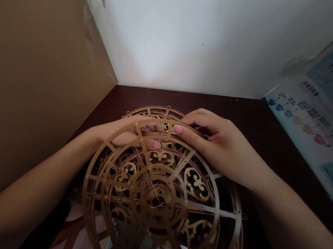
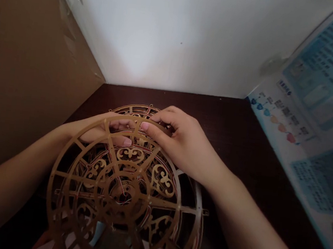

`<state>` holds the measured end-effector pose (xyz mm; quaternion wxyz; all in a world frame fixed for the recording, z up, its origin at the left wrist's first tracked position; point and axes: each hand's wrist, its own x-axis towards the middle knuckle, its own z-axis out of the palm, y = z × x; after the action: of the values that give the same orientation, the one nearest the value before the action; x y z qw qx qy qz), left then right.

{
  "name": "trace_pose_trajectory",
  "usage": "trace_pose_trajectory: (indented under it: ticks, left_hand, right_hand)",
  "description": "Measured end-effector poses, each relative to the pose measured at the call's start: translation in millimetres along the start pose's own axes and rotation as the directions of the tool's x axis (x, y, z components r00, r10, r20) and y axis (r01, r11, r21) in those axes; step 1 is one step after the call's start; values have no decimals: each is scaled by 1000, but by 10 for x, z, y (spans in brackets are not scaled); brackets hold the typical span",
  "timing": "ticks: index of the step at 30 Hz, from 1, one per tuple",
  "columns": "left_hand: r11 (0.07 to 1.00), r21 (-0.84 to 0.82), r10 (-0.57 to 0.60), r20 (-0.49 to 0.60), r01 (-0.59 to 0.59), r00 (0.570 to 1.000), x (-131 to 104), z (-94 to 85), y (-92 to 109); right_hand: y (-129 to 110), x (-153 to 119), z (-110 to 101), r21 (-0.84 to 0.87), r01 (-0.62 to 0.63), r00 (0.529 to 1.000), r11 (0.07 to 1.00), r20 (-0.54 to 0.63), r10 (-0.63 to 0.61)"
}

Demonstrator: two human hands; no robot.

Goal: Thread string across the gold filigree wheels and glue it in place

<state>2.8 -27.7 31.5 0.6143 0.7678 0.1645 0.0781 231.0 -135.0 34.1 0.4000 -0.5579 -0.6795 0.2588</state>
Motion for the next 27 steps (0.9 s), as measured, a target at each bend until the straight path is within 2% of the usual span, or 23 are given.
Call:
trace_pose_trajectory:
  ticks: [3, 5, 11, 15, 18, 23, 27]
  left_hand:
    - [1000, 3, -7, 46, 6, 999, -1, -31, -12]
    - [1000, 27, 10, 61, -12, 998, -9, -57, -31]
    - [998, -67, 1, 164, 10, 986, -54, -69, 1]
    - [999, 2, -50, 123, 50, 991, -52, -44, 55]
    - [999, 40, -18, 100, 15, 995, -47, -29, 68]
    - [996, 74, 31, 122, -40, 992, -58, -6, 105]
    - [999, 21, 31, 122, -34, 992, -36, 28, 149]
  right_hand:
    - [4, -8, 20, 70, -150, 988, 986, 36, 148]
    - [-3, -14, 53, 125, -175, 985, 977, 35, 172]
    - [-87, -29, 186, 290, -128, 991, 948, 12, 130]
    - [-110, -33, 217, 329, -124, 991, 936, -3, 133]
    - [-97, -40, 226, 334, -145, 988, 931, 1, 154]
    - [-93, -58, 247, 304, -138, 989, 943, -4, 146]
    - [-108, -51, 239, 295, -101, 994, 950, -10, 109]
